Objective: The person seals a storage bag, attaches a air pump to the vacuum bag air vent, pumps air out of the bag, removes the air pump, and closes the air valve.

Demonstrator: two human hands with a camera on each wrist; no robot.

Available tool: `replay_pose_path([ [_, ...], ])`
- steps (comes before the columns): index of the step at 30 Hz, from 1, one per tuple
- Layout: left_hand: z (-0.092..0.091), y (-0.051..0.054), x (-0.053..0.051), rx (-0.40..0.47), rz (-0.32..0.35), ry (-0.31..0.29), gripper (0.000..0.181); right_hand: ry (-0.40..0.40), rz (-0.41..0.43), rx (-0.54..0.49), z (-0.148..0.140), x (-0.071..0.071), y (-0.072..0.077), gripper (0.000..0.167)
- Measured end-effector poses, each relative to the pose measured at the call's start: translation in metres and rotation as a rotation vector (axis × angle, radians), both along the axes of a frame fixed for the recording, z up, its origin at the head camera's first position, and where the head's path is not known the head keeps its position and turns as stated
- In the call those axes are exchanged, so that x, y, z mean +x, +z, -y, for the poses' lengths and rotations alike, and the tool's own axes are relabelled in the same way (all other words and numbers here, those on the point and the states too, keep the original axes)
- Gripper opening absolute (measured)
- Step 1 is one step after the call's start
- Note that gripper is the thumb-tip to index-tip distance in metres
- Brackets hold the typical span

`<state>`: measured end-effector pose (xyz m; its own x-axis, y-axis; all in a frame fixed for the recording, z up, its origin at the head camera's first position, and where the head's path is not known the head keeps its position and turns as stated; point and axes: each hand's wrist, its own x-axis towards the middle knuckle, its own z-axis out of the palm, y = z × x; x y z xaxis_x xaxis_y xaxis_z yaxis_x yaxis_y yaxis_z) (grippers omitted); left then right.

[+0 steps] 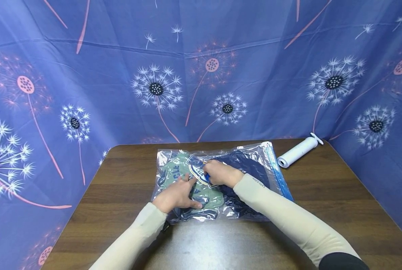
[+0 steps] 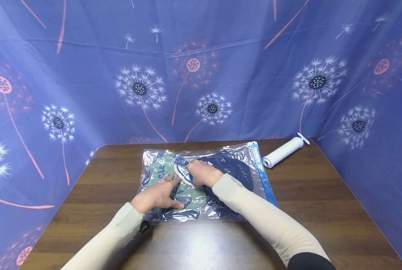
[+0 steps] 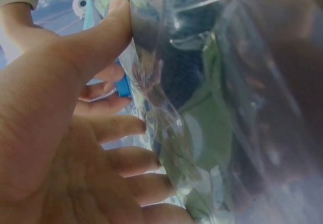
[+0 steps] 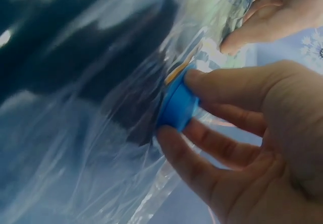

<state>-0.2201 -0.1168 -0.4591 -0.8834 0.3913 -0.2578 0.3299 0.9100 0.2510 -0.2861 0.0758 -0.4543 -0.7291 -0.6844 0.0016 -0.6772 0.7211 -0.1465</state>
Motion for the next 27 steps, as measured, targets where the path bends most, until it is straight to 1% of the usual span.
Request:
replay_pose_path([
  [5, 0.001, -0.001, 0.0, 0.007, -0.005, -0.004, 0.107, -0.049, 0.032, -0.001, 0.004, 0.004, 0.004, 0.016],
  [7, 0.001, -0.002, 0.0, 0.006, -0.002, -0.002, 0.107, -0.047, 0.044, 0.012, 0.003, 0.004, 0.004, 0.016],
  [9, 0.0, -0.002, -0.001, 0.002, 0.003, -0.001, 0.108, -0.024, 0.059, 0.026, 0.001, 0.003, 0.004, 0.018],
  [14, 0.0, -0.004, -0.002, -0.02, 0.003, -0.005, 0.11, 0.095, 0.086, 0.042, -0.008, -0.004, 0.004, 0.029],
  [17, 0.0, -0.004, -0.002, -0.02, 0.002, -0.006, 0.111, 0.147, 0.091, 0.043, -0.011, -0.008, 0.004, 0.034],
  [20, -0.001, -0.004, -0.002, -0.016, 0.003, -0.006, 0.111, 0.162, 0.097, 0.043, -0.012, -0.01, 0.005, 0.035],
  [27, 0.0, -0.003, -0.002, -0.011, 0.005, -0.001, 0.111, 0.141, 0.085, 0.029, -0.01, -0.01, 0.006, 0.035],
])
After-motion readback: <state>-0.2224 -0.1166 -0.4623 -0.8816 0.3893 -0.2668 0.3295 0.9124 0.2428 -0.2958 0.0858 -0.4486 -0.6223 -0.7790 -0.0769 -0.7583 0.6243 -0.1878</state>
